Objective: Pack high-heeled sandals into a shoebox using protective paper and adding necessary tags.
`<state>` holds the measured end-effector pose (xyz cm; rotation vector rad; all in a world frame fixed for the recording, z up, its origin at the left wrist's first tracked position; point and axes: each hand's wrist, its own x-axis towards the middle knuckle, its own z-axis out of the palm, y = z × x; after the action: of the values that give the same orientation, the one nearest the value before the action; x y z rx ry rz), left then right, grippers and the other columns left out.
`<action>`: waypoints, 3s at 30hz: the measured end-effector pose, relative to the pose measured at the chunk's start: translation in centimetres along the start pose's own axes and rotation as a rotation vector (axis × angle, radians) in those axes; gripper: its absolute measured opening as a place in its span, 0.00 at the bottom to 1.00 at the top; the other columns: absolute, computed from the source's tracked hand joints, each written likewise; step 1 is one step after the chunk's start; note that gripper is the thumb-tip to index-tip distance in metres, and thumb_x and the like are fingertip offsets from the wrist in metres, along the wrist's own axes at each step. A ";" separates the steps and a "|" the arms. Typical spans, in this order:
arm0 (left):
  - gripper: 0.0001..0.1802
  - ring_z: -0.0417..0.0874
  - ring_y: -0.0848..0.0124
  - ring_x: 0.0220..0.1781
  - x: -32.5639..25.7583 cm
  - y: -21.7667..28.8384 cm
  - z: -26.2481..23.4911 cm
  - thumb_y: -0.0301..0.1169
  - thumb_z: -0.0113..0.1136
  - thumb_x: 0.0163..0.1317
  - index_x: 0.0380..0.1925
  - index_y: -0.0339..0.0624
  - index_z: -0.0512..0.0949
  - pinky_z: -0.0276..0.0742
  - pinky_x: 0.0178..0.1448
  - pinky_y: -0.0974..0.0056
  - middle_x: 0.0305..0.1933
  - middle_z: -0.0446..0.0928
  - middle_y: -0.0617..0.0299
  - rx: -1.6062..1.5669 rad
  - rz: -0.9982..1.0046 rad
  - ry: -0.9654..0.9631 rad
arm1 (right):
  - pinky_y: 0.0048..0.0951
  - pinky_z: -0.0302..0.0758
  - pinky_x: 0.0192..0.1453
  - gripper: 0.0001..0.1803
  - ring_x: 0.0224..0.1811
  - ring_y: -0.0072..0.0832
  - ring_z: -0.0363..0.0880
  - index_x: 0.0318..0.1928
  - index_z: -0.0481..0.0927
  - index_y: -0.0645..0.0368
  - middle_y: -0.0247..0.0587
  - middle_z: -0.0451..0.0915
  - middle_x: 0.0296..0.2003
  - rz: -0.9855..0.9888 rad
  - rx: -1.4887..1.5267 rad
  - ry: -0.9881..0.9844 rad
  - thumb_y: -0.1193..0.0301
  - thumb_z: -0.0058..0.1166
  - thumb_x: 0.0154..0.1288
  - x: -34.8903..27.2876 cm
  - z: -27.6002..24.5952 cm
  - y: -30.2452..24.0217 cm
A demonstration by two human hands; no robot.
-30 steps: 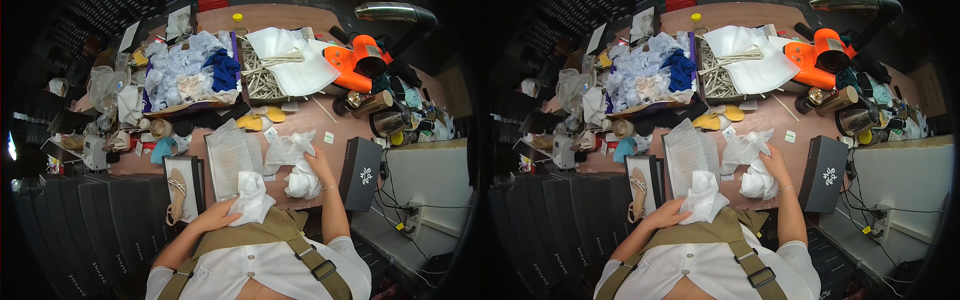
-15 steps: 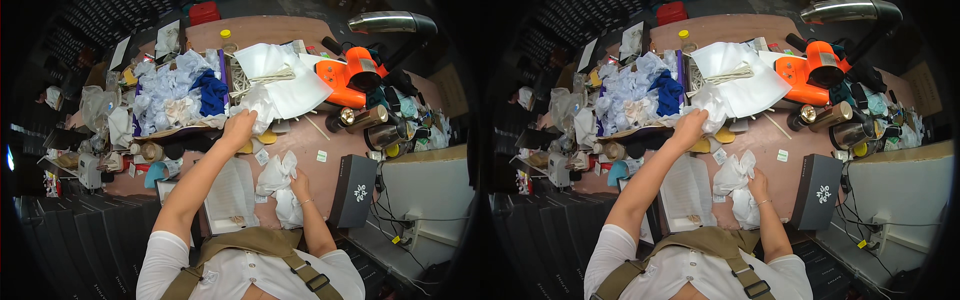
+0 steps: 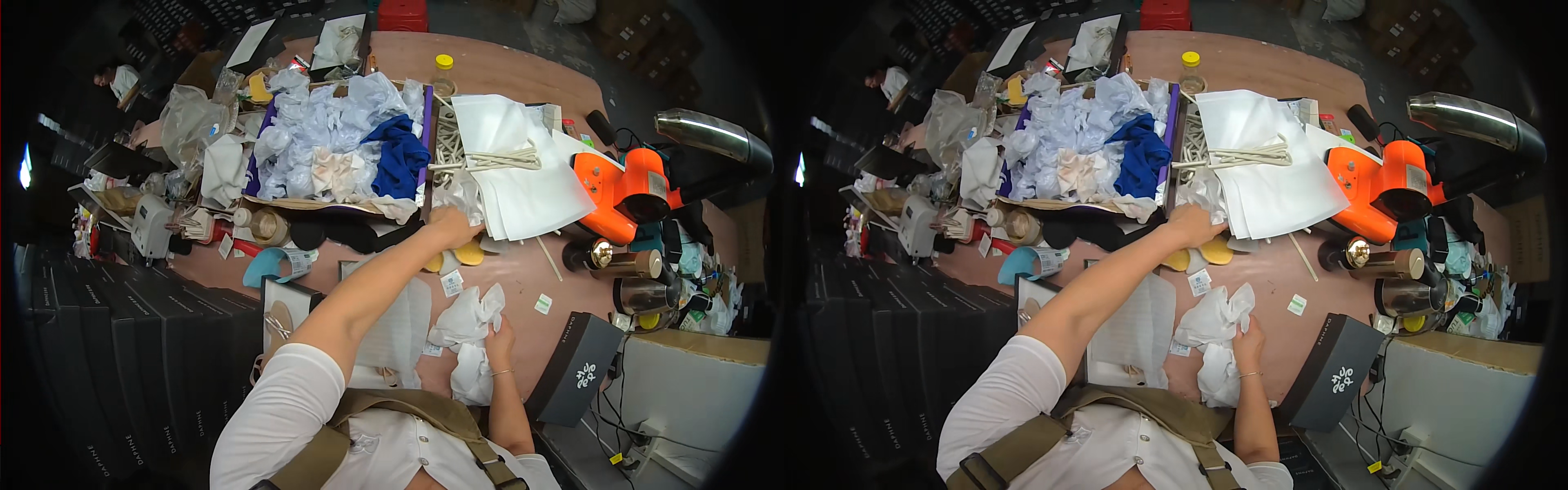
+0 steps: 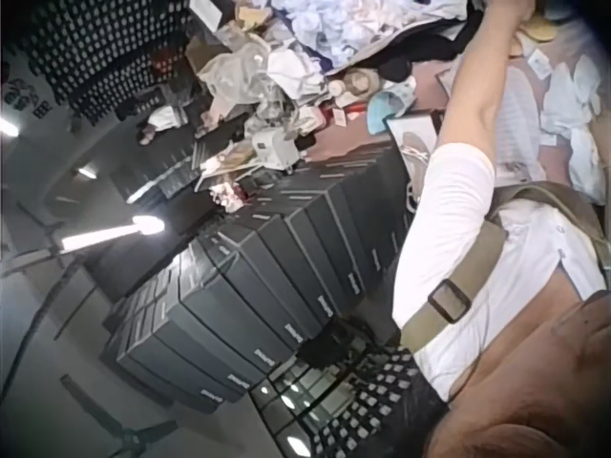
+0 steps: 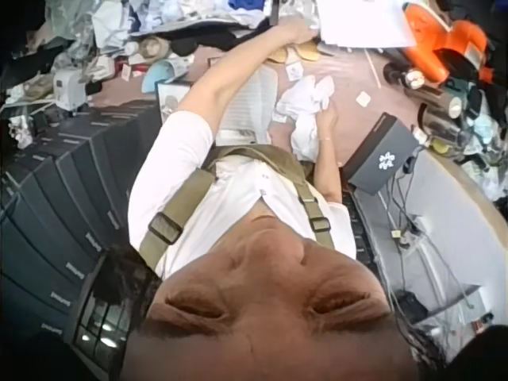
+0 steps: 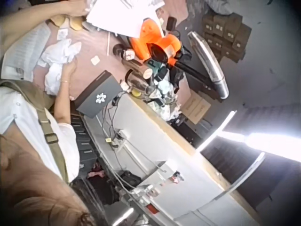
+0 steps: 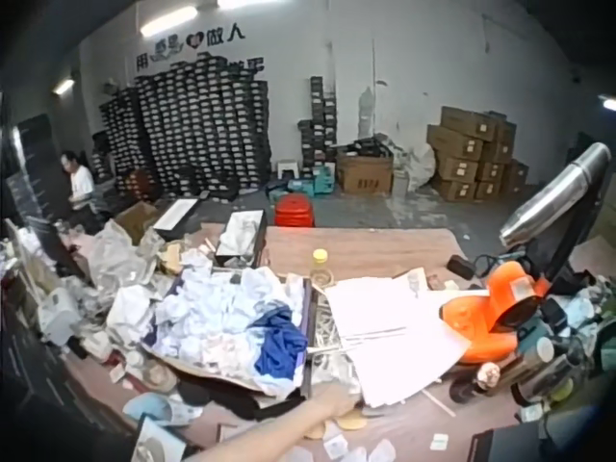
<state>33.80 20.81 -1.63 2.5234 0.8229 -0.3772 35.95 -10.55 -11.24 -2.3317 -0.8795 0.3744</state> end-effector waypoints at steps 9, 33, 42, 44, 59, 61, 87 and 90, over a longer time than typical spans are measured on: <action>0.53 0.64 0.47 0.67 -17.9 2.8 -1.3 0.47 0.72 0.44 0.68 0.39 0.57 0.63 0.66 0.54 0.64 0.65 0.42 -0.424 0.673 0.373 | 0.23 0.71 0.40 0.08 0.35 0.19 0.74 0.38 0.77 0.62 0.31 0.78 0.31 0.004 0.676 -0.337 0.79 0.54 0.55 3.0 -10.1 -11.4; 0.30 0.62 0.52 0.68 -28.8 -2.1 7.7 0.33 0.60 0.59 0.62 0.43 0.66 0.63 0.65 0.55 0.65 0.62 0.45 -0.131 0.132 0.412 | 0.48 0.67 0.56 0.21 0.57 0.48 0.68 0.50 0.77 0.53 0.54 0.65 0.61 -0.588 -0.524 -0.266 0.73 0.55 0.53 9.0 5.6 -13.0; 0.08 0.79 0.57 0.45 -34.8 -6.3 9.7 0.25 0.60 0.57 0.38 0.36 0.78 0.74 0.49 0.60 0.38 0.77 0.54 -0.759 -0.085 0.524 | 0.41 0.74 0.45 0.22 0.44 0.46 0.78 0.50 0.77 0.60 0.55 0.78 0.43 -0.602 -0.214 -0.369 0.64 0.62 0.55 2.5 -5.1 -17.2; 0.15 0.76 0.55 0.50 -38.0 -6.6 10.0 0.25 0.61 0.56 0.44 0.36 0.75 0.72 0.53 0.57 0.44 0.75 0.51 -0.640 -0.098 0.618 | 0.37 0.75 0.38 0.17 0.34 0.45 0.80 0.42 0.80 0.62 0.53 0.80 0.30 -0.375 -0.053 -0.621 0.64 0.60 0.57 -0.8 -5.8 -18.4; 0.30 0.73 0.50 0.53 -42.6 -20.3 14.2 0.31 0.62 0.53 0.57 0.39 0.65 0.70 0.54 0.47 0.53 0.68 0.49 -0.010 -0.515 0.366 | 0.40 0.69 0.58 0.10 0.52 0.46 0.74 0.37 0.78 0.64 0.50 0.78 0.45 -1.056 0.118 -0.832 0.69 0.53 0.62 -11.1 10.6 -25.3; 0.28 0.74 0.49 0.51 -44.3 -19.8 13.4 0.30 0.59 0.55 0.56 0.38 0.66 0.72 0.54 0.49 0.52 0.70 0.48 -0.082 -0.474 0.483 | 0.40 0.71 0.56 0.09 0.49 0.46 0.75 0.38 0.78 0.63 0.49 0.78 0.43 -1.162 0.150 -0.688 0.70 0.53 0.62 -13.0 9.1 -25.1; 0.20 0.82 0.66 0.36 -44.2 -14.9 7.9 0.39 0.54 0.67 0.49 0.34 0.75 0.79 0.42 0.66 0.40 0.79 0.51 -0.882 -0.388 0.881 | 0.41 0.73 0.51 0.43 0.47 0.54 0.75 0.60 0.63 0.67 0.63 0.70 0.51 -0.512 -0.176 -0.866 0.61 0.66 0.44 -8.4 -4.7 -26.2; 0.20 0.82 0.66 0.41 -45.0 -11.4 7.8 0.40 0.59 0.64 0.41 0.31 0.79 0.75 0.47 0.64 0.38 0.81 0.54 -1.033 -0.203 0.560 | 0.39 0.70 0.55 0.45 0.54 0.49 0.69 0.60 0.62 0.66 0.58 0.70 0.50 -0.603 -0.027 -0.731 0.63 0.71 0.43 -10.1 -7.5 -24.3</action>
<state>-9.29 3.25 5.24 1.5548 1.0958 0.5976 19.75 -6.30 10.42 -1.8086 -1.8626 0.9657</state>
